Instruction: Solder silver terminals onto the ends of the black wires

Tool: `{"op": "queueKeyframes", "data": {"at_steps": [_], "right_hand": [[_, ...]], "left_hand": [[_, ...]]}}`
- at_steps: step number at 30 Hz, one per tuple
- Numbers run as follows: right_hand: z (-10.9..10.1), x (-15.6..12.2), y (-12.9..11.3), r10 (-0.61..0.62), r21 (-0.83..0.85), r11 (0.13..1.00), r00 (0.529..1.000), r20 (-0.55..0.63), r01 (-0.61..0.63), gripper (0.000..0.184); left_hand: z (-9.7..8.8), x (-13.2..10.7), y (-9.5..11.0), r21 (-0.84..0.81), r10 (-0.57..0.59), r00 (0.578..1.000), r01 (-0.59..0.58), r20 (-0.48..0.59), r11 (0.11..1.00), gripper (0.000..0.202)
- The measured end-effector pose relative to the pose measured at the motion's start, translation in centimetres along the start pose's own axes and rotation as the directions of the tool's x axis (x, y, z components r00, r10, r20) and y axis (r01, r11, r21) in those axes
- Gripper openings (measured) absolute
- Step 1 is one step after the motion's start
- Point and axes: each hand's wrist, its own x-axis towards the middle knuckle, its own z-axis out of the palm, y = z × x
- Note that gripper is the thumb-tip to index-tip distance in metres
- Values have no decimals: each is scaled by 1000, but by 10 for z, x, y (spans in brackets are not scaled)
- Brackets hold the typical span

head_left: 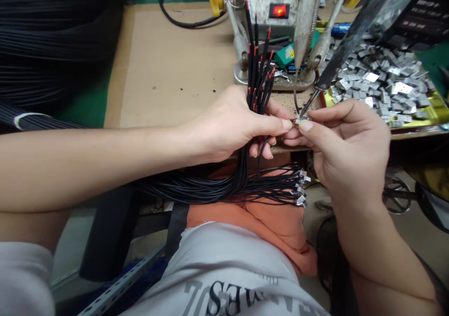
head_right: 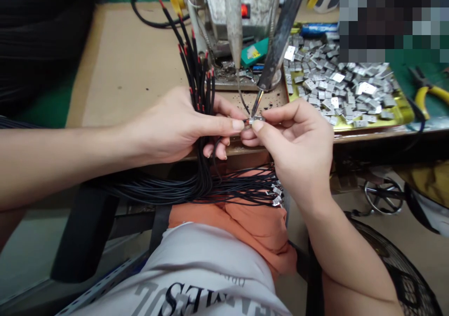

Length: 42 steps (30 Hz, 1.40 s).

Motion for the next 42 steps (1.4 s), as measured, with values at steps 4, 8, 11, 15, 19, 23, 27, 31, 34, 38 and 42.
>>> {"op": "queueKeyframes", "data": {"at_steps": [4, 8, 11, 15, 19, 23, 27, 31, 34, 38, 42], "right_hand": [[0, -1, 0, -1, -4, 1000, 1000, -5, 1, 23], [0, -1, 2, -6, -21, 1000, 1000, -15, 6, 22], [0, -1, 3, -30, -17, 999, 999, -13, 30, 22], [0, -2, 4, -38, -18, 999, 999, -13, 38, 22], [0, -2, 3, -35, -30, 999, 999, -18, 35, 22], [1, -3, 2, -35, -10, 999, 999, -15, 35, 22], [1, -3, 1, -28, -16, 999, 1000, -15, 28, 22], [0, -2, 1, -24, -20, 1000, 1000, -12, 24, 21], [0, -2, 1, -34, -18, 999, 999, -12, 33, 22], [1, -4, -1, -40, -48, 998, 999, -26, 39, 22], [5, -7, -5, -91, -107, 991, 993, -77, 82, 21]], "left_hand": [[-1, 0, 0, -20, 22, 1000, -22, 13, 1000, 17], [-1, 0, 0, -3, 23, 1000, -23, 18, 1000, 17], [-1, -1, -1, 9, 38, 999, -39, 31, 999, 18], [-1, -2, 0, 41, 42, 999, -43, 34, 998, 18], [-1, -3, 1, 51, 38, 998, -41, 46, 998, 20], [-2, -3, 1, 47, 48, 997, -51, 59, 998, 20], [-2, -2, -1, 54, 56, 997, -59, 46, 997, 16], [-2, -2, -1, 56, 45, 998, -47, 41, 997, 16], [-1, -2, 0, 54, 54, 997, -57, 50, 997, 18], [-1, -2, 1, 60, 58, 996, -61, 64, 996, 20], [0, -4, 2, 40, 50, 997, -52, 61, 998, 20]]}}
